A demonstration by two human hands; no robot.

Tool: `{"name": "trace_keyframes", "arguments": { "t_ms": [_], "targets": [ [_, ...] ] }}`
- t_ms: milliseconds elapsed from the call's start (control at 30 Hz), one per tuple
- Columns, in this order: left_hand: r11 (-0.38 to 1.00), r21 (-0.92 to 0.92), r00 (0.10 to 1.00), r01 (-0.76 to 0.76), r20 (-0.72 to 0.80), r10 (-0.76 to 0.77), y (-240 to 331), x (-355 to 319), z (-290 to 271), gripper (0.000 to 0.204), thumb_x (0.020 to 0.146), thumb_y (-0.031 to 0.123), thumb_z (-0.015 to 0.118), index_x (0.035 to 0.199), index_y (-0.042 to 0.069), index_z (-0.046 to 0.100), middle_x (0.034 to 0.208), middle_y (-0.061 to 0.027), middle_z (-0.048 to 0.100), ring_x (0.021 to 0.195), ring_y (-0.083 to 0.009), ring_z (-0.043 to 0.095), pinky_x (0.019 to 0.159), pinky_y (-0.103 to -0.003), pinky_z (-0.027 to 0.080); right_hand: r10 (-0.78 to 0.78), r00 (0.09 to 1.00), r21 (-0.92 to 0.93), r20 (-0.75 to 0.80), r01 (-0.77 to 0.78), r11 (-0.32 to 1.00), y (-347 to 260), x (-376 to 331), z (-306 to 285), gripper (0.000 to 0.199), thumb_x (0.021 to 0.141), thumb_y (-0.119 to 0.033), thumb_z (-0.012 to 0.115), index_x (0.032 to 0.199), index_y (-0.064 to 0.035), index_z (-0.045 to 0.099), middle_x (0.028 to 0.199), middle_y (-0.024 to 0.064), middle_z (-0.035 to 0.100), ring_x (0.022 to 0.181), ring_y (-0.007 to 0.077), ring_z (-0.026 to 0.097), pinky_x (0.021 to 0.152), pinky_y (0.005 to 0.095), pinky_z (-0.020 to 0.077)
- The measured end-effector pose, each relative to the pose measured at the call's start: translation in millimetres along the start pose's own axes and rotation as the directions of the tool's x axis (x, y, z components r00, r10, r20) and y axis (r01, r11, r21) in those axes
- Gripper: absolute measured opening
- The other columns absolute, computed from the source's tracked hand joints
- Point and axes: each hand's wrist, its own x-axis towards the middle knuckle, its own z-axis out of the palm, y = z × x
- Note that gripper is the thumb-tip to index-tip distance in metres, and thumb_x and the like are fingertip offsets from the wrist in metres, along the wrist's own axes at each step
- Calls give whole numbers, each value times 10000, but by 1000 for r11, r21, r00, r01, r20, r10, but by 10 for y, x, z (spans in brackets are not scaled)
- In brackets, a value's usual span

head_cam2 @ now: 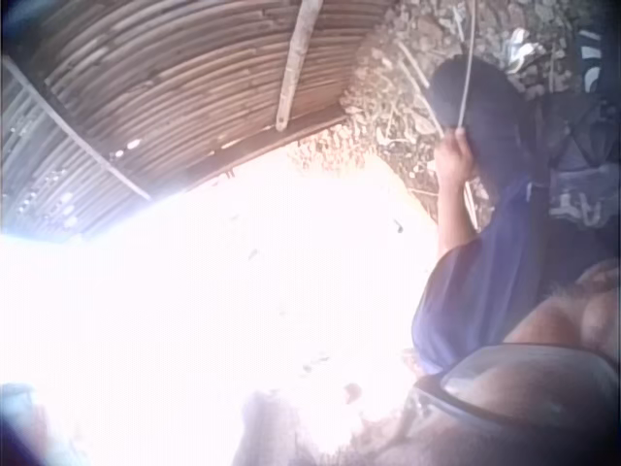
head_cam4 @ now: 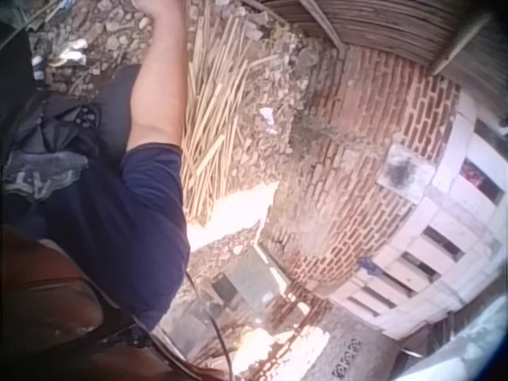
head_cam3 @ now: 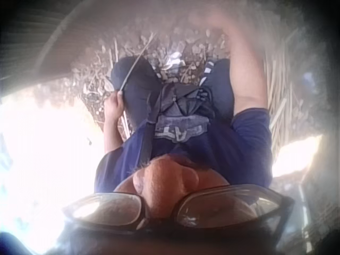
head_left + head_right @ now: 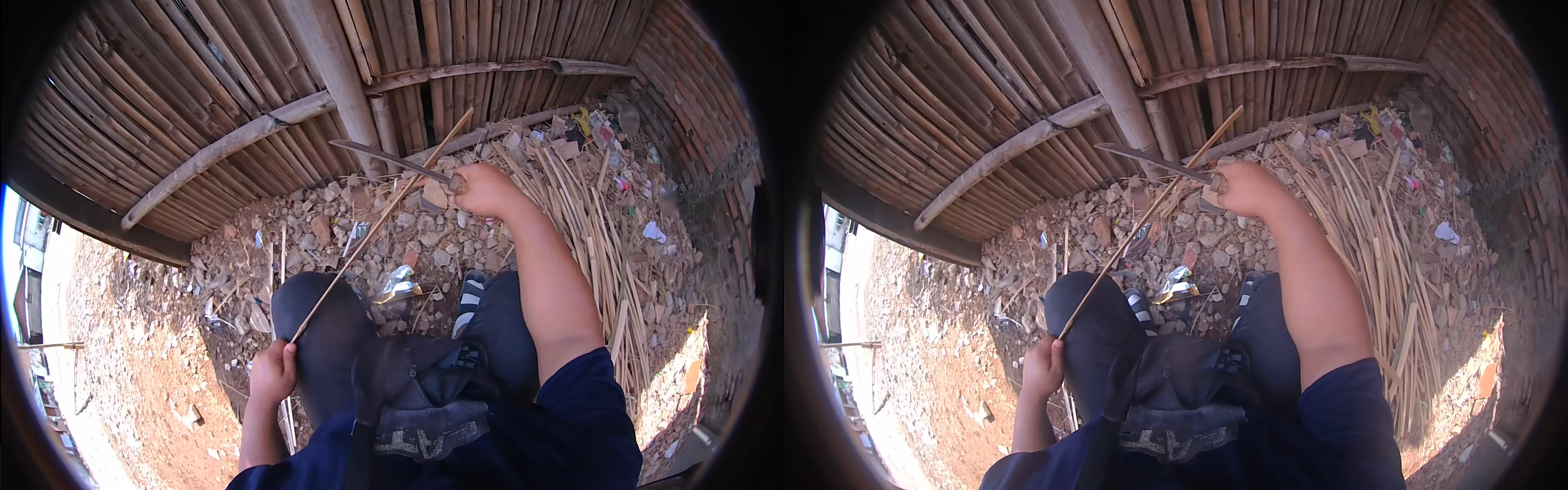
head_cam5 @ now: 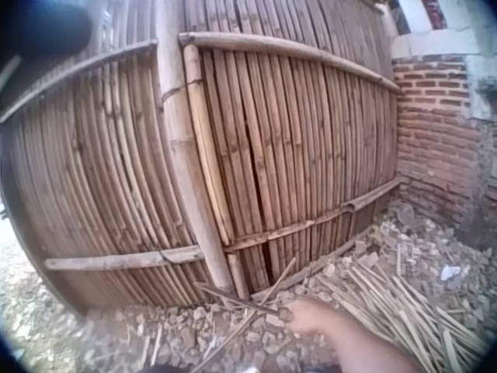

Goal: The person scrapes a long piece of wood using a large knife, held by both hands, while sitting on the ground surrounded by wood shavings.

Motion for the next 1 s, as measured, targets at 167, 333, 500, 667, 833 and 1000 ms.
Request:
{"name": "trace_keyframes", "arguments": {
  "t_ms": [167, 333, 500, 667, 833, 1000],
  "targets": [
    [999, -24, 999, 35, 12, -34, -47, -32, 24, 398, 1034, 330, 509, 782, 23, 526, 662, -256, 587, 663, -496, 592, 569, -536, 442, -139, 990, 35, 35, 138, 990, -39, 19, 82, 431, 780, -288, 767, 1142, -62, 704, 1062, 210, 707, 1021, 380, 672, 900, 436, 530],
    [1000, 4, 1000, 19, -18, -19, -18, -7, 22, 393, 1034, 323, 513, 781, 23, 529, 652, -252, 584, 648, -488, 593, 560, -533, 442, 44, 998, 103, 45, -48, 993, 193, 107, -57, 422, 792, -300, 752, 1158, -96, 708, 1144, 195, 697, 1087, 372, 653, 934, 441, 522],
    [1000, -24, 1000, 20, -20, -20, -13, -11, 18, 383, 1029, 311, 525, 773, 26, 529, 638, -244, 580, 623, -481, 590, 548, -526, 440, -73, 997, 0, 28, 73, 997, -57, -18, 81, 444, 771, -267, 777, 1160, -68, 697, 1086, 206, 707, 1032, 372, 672, 905, 435, 527],
    [1000, 0, 1000, 4, -2, -4, -11, -3, -9, 391, 1032, 313, 520, 767, 26, 526, 621, -239, 569, 610, -477, 584, 536, -521, 431, -77, 996, 99, 53, 71, 993, 157, 130, 72, 458, 764, -262, 789, 1164, -62, 691, 1049, 222, 710, 998, 380, 680, 888, 436, 528],
    [999, 26, 999, -22, -31, 23, -22, 5, 19, 404, 1033, 315, 522, 751, 25, 516, 606, -235, 559, 599, -472, 579, 529, -518, 425, -25, 999, 106, -28, 28, 994, 171, 100, 52, 462, 760, -252, 793, 1164, -54, 689, 1028, 216, 717, 977, 369, 690, 880, 426, 530],
    [998, -8, 996, 56, 64, -56, -31, -28, -23, 448, 1049, 365, 452, 807, -1, 545, 680, -272, 579, 672, -494, 592, 595, -520, 441, -121, 990, 110, 68, 113, 987, 77, 74, 100, 469, 757, -243, 795, 1171, -48, 688, 1015, 217, 718, 969, 361, 693, 871, 415, 531]
  ]
}}
